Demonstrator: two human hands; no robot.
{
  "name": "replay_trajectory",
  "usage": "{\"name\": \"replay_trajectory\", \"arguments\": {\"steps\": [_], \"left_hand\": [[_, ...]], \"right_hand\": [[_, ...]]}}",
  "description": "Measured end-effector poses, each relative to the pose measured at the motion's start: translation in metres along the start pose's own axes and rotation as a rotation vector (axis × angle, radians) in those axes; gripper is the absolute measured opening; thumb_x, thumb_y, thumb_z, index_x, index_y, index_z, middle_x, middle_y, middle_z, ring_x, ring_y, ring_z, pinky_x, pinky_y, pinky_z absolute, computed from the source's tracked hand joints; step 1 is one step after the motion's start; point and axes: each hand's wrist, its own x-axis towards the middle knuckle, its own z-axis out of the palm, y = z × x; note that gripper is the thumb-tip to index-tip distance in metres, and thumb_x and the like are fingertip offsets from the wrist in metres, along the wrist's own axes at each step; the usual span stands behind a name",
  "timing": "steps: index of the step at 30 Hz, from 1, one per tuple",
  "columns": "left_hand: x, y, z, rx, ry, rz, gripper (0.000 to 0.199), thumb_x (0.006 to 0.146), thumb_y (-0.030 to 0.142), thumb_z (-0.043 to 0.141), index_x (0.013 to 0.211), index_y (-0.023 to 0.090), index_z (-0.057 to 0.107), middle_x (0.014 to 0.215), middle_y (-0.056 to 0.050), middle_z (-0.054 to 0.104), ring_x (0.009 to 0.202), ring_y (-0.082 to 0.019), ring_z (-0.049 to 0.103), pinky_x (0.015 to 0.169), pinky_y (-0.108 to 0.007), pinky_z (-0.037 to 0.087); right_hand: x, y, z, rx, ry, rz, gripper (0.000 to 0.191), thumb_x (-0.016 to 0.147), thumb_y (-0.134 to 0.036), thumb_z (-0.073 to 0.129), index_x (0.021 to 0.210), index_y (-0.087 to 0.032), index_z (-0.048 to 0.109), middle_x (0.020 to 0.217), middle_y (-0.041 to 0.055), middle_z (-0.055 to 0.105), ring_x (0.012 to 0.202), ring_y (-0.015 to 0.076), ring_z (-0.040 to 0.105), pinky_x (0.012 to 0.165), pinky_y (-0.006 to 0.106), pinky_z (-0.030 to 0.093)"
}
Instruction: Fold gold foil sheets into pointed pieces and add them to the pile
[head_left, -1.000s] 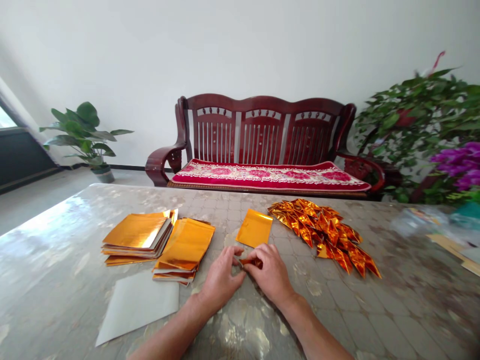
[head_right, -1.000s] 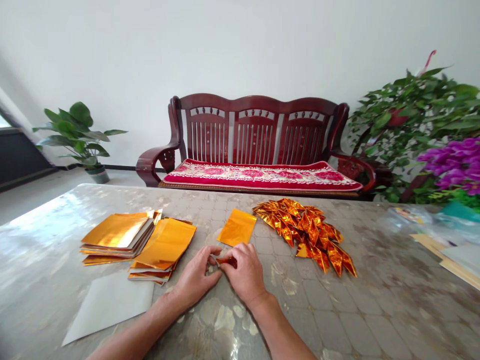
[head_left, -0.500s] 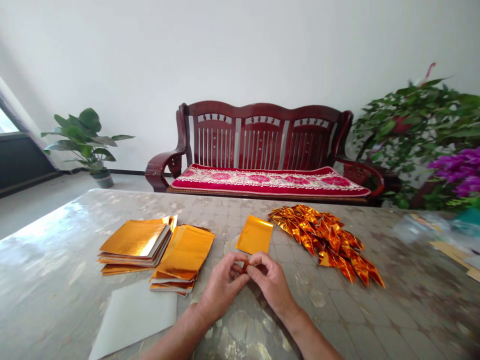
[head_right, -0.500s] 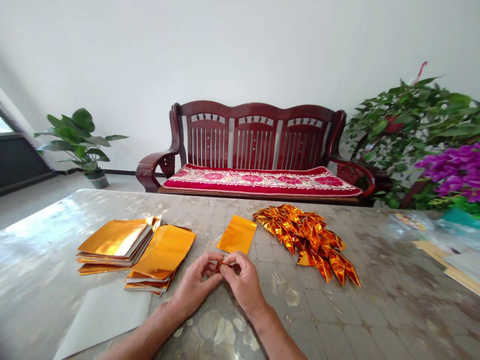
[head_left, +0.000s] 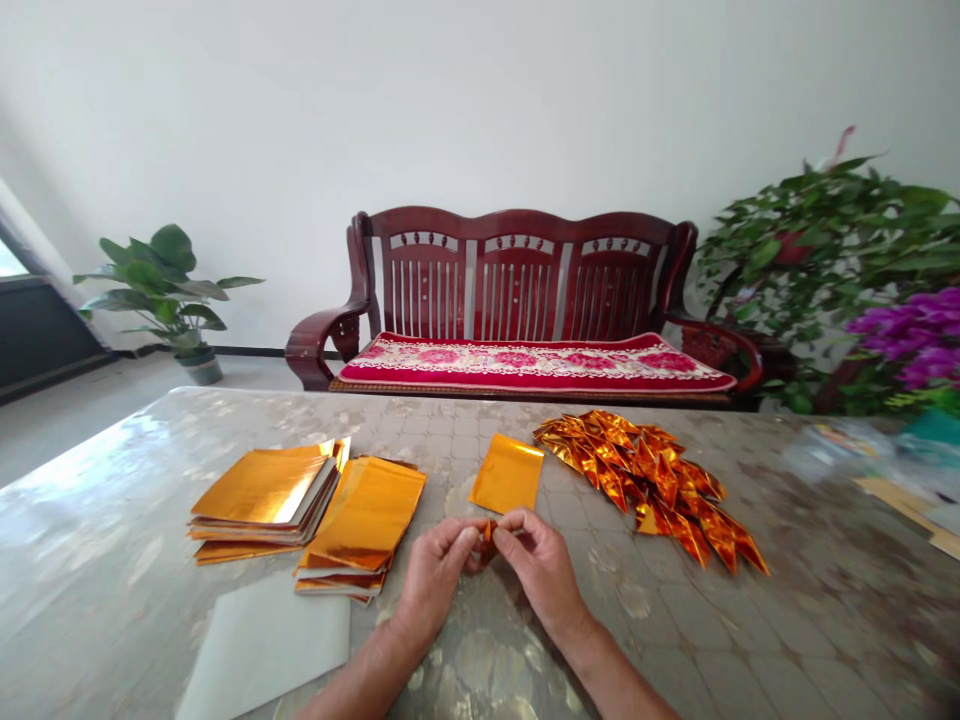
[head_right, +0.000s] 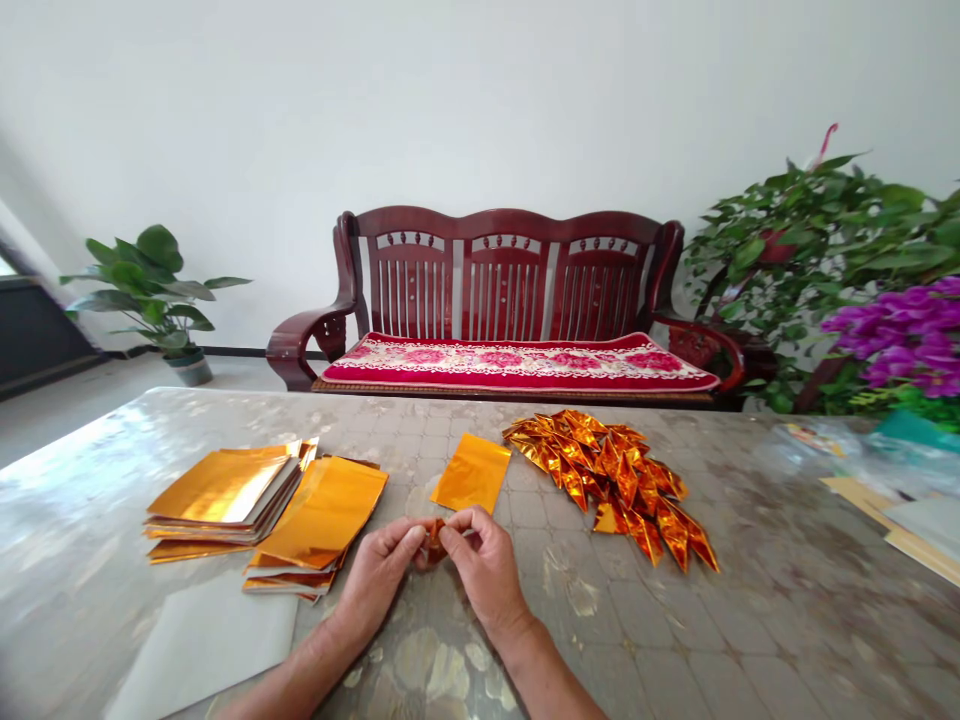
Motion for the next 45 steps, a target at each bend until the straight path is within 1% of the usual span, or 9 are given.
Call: {"name": "replay_trajectory", "arguments": {"steps": [6, 10, 20, 25, 29, 33, 35, 40, 45], "left_hand": [[0.0, 0.008, 0.004, -0.043, 0.044, -0.082, 0.038, 0.073, 0.051, 0.065, 0.075, 0.015, 0.078, 0.055, -0.002, 0.064, 0.053, -0.016, 0.056, 0.052, -0.024, 0.046], [0.0, 0.005, 0.004, -0.059, 0.067, -0.126, 0.036, 0.07, 0.049, 0.068, 0.078, 0.015, 0.079, 0.062, -0.003, 0.069, 0.052, -0.015, 0.056, 0.053, -0.025, 0.046], [-0.001, -0.009, 0.0, 0.105, 0.067, -0.051, 0.03, 0.08, 0.041, 0.062, 0.078, 0.016, 0.079, 0.059, 0.0, 0.063, 0.052, -0.012, 0.048, 0.052, -0.022, 0.038], [-0.002, -0.005, -0.001, 0.182, 0.076, -0.002, 0.03, 0.083, 0.039, 0.061, 0.071, 0.017, 0.077, 0.061, 0.0, 0.066, 0.061, -0.016, 0.056, 0.06, -0.023, 0.041], [-0.002, 0.002, -0.003, 0.228, 0.137, 0.034, 0.029, 0.083, 0.039, 0.061, 0.067, 0.018, 0.074, 0.058, 0.0, 0.064, 0.059, -0.015, 0.056, 0.06, -0.023, 0.041], [-0.001, 0.002, -0.007, 0.145, 0.265, 0.028, 0.027, 0.081, 0.041, 0.063, 0.078, 0.018, 0.075, 0.061, 0.0, 0.065, 0.054, -0.014, 0.054, 0.055, -0.022, 0.042], [0.001, -0.001, -0.009, 0.082, 0.288, 0.019, 0.028, 0.08, 0.042, 0.065, 0.086, 0.017, 0.076, 0.063, -0.001, 0.067, 0.053, -0.013, 0.053, 0.053, -0.022, 0.043], [0.004, -0.01, -0.01, -0.074, 0.287, 0.034, 0.03, 0.081, 0.043, 0.066, 0.092, 0.017, 0.075, 0.07, -0.002, 0.071, 0.057, -0.013, 0.058, 0.058, -0.022, 0.047], [0.008, -0.011, -0.011, -0.193, 0.284, -0.019, 0.033, 0.077, 0.046, 0.071, 0.09, 0.015, 0.072, 0.07, -0.002, 0.072, 0.057, -0.012, 0.059, 0.058, -0.022, 0.047]], "right_hand": [[-0.001, 0.006, 0.004, -0.106, 0.11, -0.035, 0.023, 0.08, -0.041, 0.07, 0.081, -0.019, 0.065, 0.071, 0.0011, 0.067, 0.061, 0.017, 0.063, 0.059, 0.027, 0.051], [-0.002, 0.008, 0.006, -0.171, 0.135, -0.069, 0.019, 0.083, -0.039, 0.066, 0.083, -0.02, 0.064, 0.075, 0.0015, 0.067, 0.065, 0.0171, 0.064, 0.061, 0.026, 0.052], [-0.003, 0.007, 0.009, -0.261, 0.117, -0.226, 0.009, 0.086, -0.027, 0.063, 0.08, -0.021, 0.068, 0.08, 0.0017, 0.062, 0.072, 0.0156, 0.062, 0.062, 0.024, 0.05], [-0.002, 0.007, 0.008, -0.314, 0.12, -0.283, 0.01, 0.085, -0.023, 0.064, 0.078, -0.022, 0.07, 0.078, 0.0018, 0.063, 0.074, 0.0159, 0.061, 0.065, 0.025, 0.049], [-0.003, 0.007, 0.005, -0.377, 0.115, -0.331, 0.012, 0.086, -0.02, 0.061, 0.085, -0.023, 0.073, 0.084, 0.0033, 0.064, 0.081, 0.0175, 0.061, 0.07, 0.028, 0.05], [-0.002, 0.008, -0.002, -0.455, 0.26, -0.354, 0.024, 0.082, -0.019, 0.062, 0.104, -0.024, 0.07, 0.101, 0.007, 0.065, 0.095, 0.0213, 0.059, 0.073, 0.03, 0.05], [-0.001, 0.008, -0.007, -0.445, 0.307, -0.336, 0.029, 0.08, -0.02, 0.062, 0.108, -0.022, 0.068, 0.104, 0.008, 0.065, 0.093, 0.0212, 0.059, 0.071, 0.03, 0.05], [0.0, 0.009, -0.012, -0.339, 0.247, -0.246, 0.035, 0.079, -0.021, 0.062, 0.114, -0.019, 0.066, 0.098, 0.0067, 0.066, 0.08, 0.0176, 0.061, 0.069, 0.028, 0.053], [0.001, 0.01, -0.015, -0.243, 0.18, -0.23, 0.028, 0.087, -0.029, 0.06, 0.112, -0.021, 0.071, 0.105, 0.0086, 0.068, 0.092, 0.021, 0.065, 0.079, 0.032, 0.055]]}}
